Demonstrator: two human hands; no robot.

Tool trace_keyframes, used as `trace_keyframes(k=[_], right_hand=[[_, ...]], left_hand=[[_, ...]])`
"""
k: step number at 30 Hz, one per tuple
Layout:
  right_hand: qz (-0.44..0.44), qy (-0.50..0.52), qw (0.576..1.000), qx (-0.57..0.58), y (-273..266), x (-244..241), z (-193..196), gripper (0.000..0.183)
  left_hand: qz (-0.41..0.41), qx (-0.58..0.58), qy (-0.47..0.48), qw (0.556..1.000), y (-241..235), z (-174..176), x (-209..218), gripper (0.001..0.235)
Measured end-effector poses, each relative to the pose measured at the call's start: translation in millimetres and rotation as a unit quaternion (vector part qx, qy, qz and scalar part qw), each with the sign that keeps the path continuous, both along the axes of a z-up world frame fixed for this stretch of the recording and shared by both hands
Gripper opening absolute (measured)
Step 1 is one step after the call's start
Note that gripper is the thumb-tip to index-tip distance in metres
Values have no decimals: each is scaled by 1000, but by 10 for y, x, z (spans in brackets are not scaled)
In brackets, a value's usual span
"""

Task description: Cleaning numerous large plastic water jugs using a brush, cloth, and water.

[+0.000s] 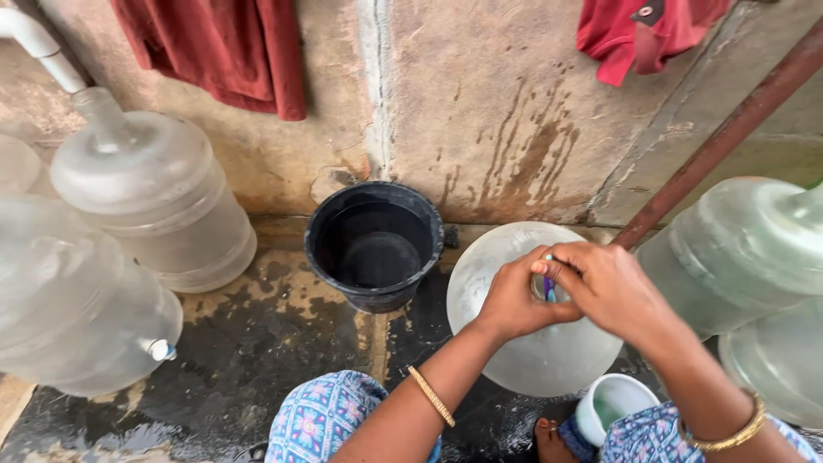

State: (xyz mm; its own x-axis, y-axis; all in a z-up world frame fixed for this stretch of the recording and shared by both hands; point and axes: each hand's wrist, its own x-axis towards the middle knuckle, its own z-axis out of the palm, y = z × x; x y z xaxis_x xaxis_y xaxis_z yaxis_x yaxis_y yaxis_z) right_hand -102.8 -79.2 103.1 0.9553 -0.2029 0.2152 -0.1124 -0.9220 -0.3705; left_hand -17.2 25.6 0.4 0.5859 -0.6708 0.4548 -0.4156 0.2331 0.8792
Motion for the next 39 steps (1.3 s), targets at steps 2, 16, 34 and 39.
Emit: trace_keyframes(k=[2,16,34,39], right_hand=[[-12,-21,1000,-4,-69,-69,-26,26],[33,-54,998,-2,-254,-196,-38,25],[73,-52,995,52,-154,-407,-18,21],[59,-119,985,113,-97,-644,520,21]], left_hand=[[13,10,2,1000,-102,-13,-62,55],[9,20,-88,996,-514,-667,157,55],[-123,-17,-13,992,-110,-174,-79,58],[-106,7,-73,992,-88,-63,-56,62]])
